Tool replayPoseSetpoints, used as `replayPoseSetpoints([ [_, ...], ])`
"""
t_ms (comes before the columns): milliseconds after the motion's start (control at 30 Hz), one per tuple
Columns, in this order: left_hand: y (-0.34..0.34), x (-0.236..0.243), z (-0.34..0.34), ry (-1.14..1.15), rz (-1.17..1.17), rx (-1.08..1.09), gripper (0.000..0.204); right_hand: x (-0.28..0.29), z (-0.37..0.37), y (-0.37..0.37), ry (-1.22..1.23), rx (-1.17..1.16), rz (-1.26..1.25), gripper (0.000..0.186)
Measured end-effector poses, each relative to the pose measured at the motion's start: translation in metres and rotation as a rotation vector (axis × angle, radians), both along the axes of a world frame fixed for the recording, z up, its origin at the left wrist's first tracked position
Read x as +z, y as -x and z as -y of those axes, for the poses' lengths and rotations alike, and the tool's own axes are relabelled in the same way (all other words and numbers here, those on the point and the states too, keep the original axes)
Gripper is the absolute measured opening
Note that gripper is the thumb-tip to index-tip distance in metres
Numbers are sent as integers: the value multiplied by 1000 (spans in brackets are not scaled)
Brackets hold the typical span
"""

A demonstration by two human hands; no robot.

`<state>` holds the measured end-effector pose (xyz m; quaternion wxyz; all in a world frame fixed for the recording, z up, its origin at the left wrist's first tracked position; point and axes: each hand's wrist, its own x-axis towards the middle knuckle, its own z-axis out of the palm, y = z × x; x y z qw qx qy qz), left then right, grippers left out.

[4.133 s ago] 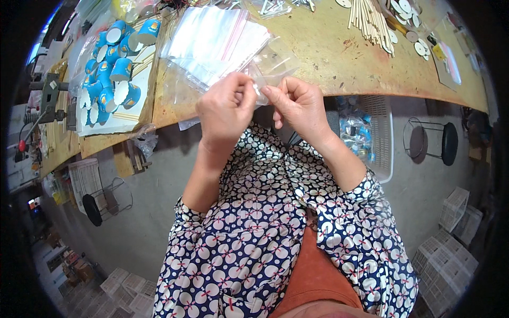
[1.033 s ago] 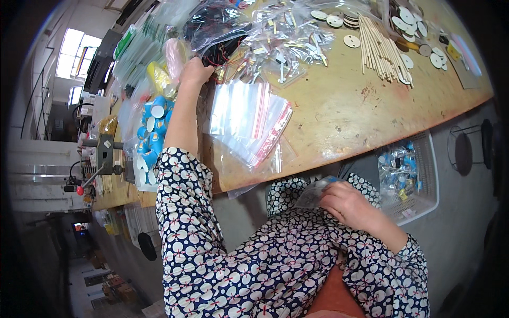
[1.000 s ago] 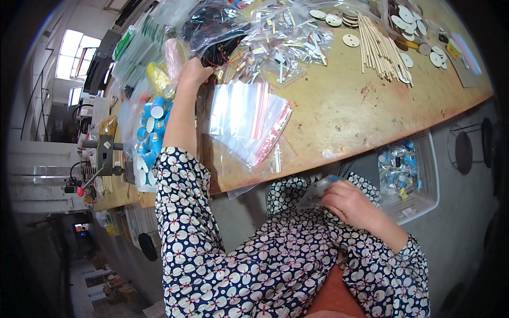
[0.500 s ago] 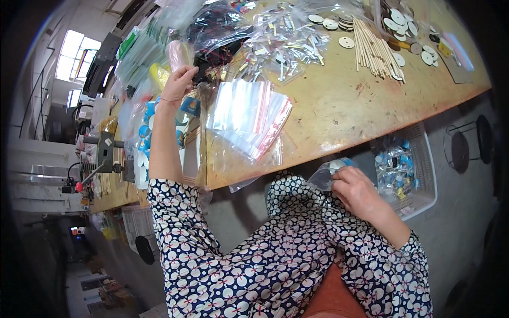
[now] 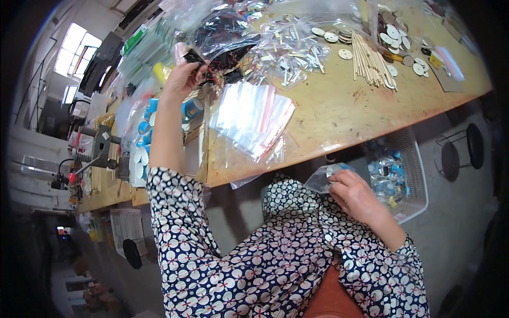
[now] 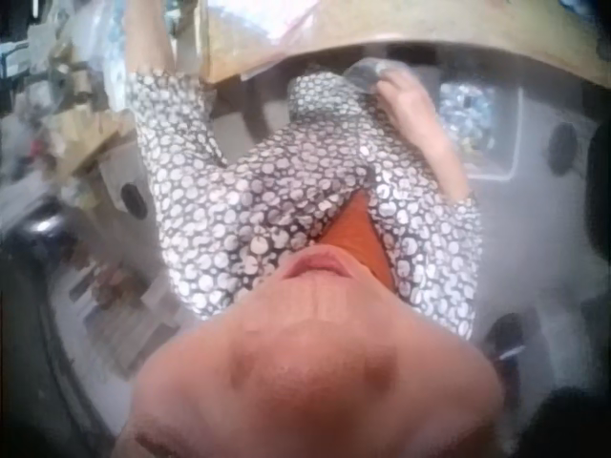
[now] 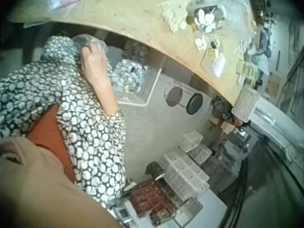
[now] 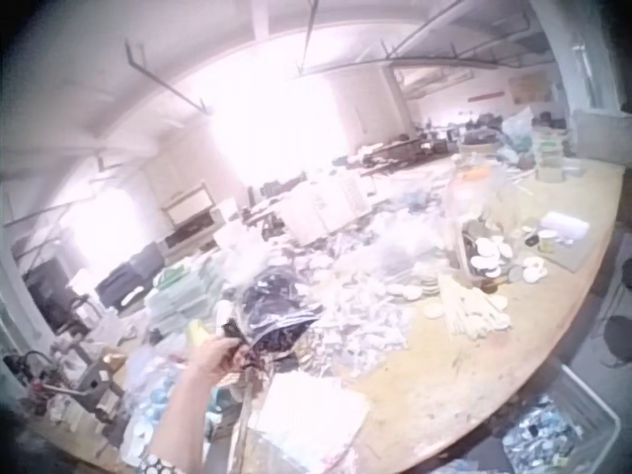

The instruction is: The person repeatedly picks up small round wooden discs and thin wooden sticks from a table and places them into small clear plastic bags. The person seals each bag and sets it aside, continuing the process with additional discs and sticks.

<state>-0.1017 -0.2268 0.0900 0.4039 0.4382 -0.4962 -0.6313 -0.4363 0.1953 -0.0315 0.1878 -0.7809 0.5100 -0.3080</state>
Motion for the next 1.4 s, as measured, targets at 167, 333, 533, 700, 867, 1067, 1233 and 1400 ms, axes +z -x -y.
replayPoseSetpoints([
  [167,20,-1,-61,-36,-592,-106,28,5,9,8,44,-41,42,14],
  [333,94,-13,-193,-176,-1099,-436,35,22,27,6,122,-15,81,16],
  [533,126,-69,-304,120,-95,-578,17,23,35,8,191,60,135,15],
  [700,122,-81,-301,802,730,-670,22,8,32,3,226,85,168,13],
  [867,122,-97,-304,1258,954,-709,17,5,33,-10,199,169,129,13],
  [1067,138,-71,-295,836,806,-929,21,17,34,1,149,134,82,13],
  [1233,145,-75,-277,941,712,-1031,22,6,27,15,153,118,52,16],
  [1400,183,-34,-197,834,776,-415,25,10,20,32,151,35,80,15],
])
